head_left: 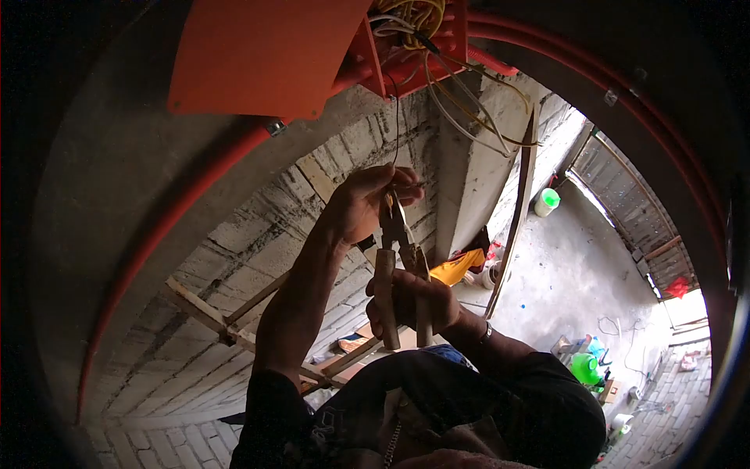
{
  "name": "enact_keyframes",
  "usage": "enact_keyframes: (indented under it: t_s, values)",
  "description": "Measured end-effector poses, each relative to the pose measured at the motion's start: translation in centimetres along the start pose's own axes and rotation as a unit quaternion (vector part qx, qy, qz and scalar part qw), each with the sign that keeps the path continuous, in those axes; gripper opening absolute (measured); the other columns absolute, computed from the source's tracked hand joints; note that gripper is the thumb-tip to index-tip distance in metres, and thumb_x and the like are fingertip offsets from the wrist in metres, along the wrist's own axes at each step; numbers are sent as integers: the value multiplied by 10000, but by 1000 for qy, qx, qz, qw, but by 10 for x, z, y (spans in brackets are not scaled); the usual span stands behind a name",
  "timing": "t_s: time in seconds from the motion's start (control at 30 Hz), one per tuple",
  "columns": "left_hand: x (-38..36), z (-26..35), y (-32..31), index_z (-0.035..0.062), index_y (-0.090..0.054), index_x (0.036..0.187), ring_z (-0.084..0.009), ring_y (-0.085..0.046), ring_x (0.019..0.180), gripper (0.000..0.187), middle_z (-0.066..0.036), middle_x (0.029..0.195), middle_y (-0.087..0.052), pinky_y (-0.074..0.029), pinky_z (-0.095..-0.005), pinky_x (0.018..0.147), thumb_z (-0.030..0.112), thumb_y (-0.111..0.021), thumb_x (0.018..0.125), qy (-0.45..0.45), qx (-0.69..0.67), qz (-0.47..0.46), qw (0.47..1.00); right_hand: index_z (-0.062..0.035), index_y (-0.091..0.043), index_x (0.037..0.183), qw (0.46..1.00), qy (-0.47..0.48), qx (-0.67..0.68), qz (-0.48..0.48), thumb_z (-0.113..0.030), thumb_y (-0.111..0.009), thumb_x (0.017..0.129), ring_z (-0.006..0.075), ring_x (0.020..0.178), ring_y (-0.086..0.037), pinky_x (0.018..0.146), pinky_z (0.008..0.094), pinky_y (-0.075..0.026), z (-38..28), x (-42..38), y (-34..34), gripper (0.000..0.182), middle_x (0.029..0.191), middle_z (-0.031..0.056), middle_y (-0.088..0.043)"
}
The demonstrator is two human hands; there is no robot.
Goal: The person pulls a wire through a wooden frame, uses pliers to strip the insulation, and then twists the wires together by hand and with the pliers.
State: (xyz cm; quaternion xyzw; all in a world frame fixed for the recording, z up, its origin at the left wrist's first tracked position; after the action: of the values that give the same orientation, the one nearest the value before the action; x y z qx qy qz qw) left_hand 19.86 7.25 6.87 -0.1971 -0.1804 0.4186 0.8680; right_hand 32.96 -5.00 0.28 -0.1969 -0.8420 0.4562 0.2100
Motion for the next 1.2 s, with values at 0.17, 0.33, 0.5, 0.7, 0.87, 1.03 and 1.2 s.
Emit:
enact_keyframes:
  t_s: [0.17, 0.33, 0.5, 0.7, 0.87, 1.03, 1.2]
  values:
    - [8, -10, 2, 33, -637, 907, -195, -615, 868, 351, -89, 960, -620, -431, -367, 876, 352, -491, 913, 5, -50, -43, 998, 13, -407, 1189, 999, 37, -35, 19, -460, -380, 902, 321, 848, -577, 759, 430, -466, 2, 1, 9, 555, 985, 222, -545]
    - [-15, 7, -37, 4, -581, 1051, -217, -582, 895, 349, -119, 979, -595, -474, -344, 768, 313, -565, 889, -187, 537, 220, 793, 22, -424, 1165, 998, 30, -31, 50, -439, -360, 921, 305, 836, -575, 783, 411, -455, -7, 4, 2, 526, 937, 206, -557]
    - [-21, 19, -73, 26, -593, 1013, -188, -557, 757, 413, -84, 856, -540, -477, -317, 632, 293, -746, 738, -276, 792, 91, 538, -7, -445, 1136, 994, 18, -41, 101, -425, -371, 936, 306, 851, -591, 783, 434, -485, -6, 2, -1, 469, 943, 194, -565]
    - [2, 28, -80, 31, -542, 723, -239, -570, 658, 223, -83, 734, -511, -483, -328, 571, 170, -716, 727, -224, 873, 74, 427, 22, -437, 1125, 990, 18, -69, 121, -439, -370, 938, 302, 845, -591, 792, 439, -485, -9, 0, -1, 501, 930, 194, -563]
    - [-7, 35, -64, 32, -585, 799, -212, -602, 682, 129, -77, 762, -565, -510, -300, 588, 98, -690, 765, -261, 817, -11, 514, 28, -434, 1126, 993, 38, -66, 92, -436, -386, 933, 301, 833, -593, 786, 428, -486, -11, -7, -1, 504, 922, 201, -569]
    - [-22, 19, -38, 47, -615, 902, -197, -641, 735, 150, -78, 861, -630, -535, -292, 608, 87, -694, 781, -313, 768, 47, 558, 29, -443, 1133, 995, 54, -63, 62, -460, -421, 915, 300, 830, -591, 774, 419, -482, -4, -9, -4, 536, 929, 199, -571]
    - [-27, 5, -28, 31, -613, 930, -167, -646, 767, 133, -88, 866, -643, -542, -289, 645, 57, -664, 811, -386, 627, 147, 660, 52, -433, 1175, 989, 60, -96, 94, -481, -351, 907, 299, 713, -581, 657, 389, -478, 1, -8, -5, 602, 864, 214, -562]
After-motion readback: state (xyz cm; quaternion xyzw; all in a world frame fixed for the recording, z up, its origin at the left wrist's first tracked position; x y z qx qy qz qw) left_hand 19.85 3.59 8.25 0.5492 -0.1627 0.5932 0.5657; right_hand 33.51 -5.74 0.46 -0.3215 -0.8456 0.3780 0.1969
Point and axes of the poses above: each hand's wrist, its own x-axis towards the middle knuckle, its own y-axis out of the back of the hand, z = x × y, the point moved 1 cm from there along x, towards the middle knuckle
